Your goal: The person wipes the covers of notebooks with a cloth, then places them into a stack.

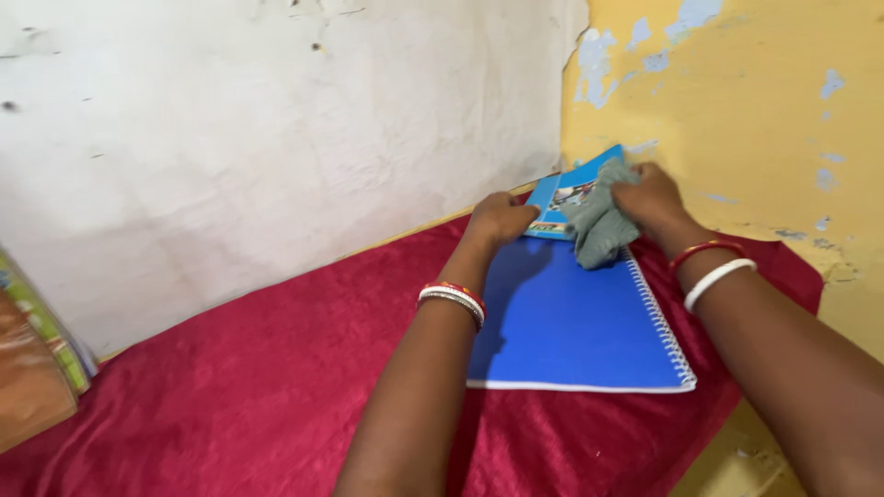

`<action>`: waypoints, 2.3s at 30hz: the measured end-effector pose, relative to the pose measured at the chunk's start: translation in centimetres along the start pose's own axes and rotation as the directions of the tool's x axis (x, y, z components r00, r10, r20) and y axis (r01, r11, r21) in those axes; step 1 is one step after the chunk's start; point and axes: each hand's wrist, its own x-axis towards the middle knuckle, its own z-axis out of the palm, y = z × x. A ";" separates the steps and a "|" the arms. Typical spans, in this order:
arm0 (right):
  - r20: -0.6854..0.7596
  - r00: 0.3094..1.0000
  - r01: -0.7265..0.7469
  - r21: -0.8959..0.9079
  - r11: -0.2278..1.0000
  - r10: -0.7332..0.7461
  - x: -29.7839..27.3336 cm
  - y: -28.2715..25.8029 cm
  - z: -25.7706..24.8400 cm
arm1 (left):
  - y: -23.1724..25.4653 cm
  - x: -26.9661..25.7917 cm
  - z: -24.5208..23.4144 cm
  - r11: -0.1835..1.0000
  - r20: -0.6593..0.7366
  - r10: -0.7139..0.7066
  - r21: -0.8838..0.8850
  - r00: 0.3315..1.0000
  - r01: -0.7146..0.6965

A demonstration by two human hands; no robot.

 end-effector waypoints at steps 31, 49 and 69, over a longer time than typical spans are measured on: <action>0.096 0.805 0.324 0.756 0.569 -0.585 -2.2 -16.3 -12.2 | 0.1 -1.8 0.1 0.099 0.299 0.065 -0.951 0.952 0.292; -0.015 0.954 0.234 0.664 0.710 -0.300 -16.6 -8.3 -17.0 | 8.7 -19.9 -5.1 -0.248 -0.252 0.206 -0.948 0.946 -0.198; -0.408 0.845 0.513 0.432 0.742 -0.346 -39.1 -18.5 -19.2 | 5.1 -40.0 -7.3 -0.197 -0.174 0.237 -0.972 0.956 -0.127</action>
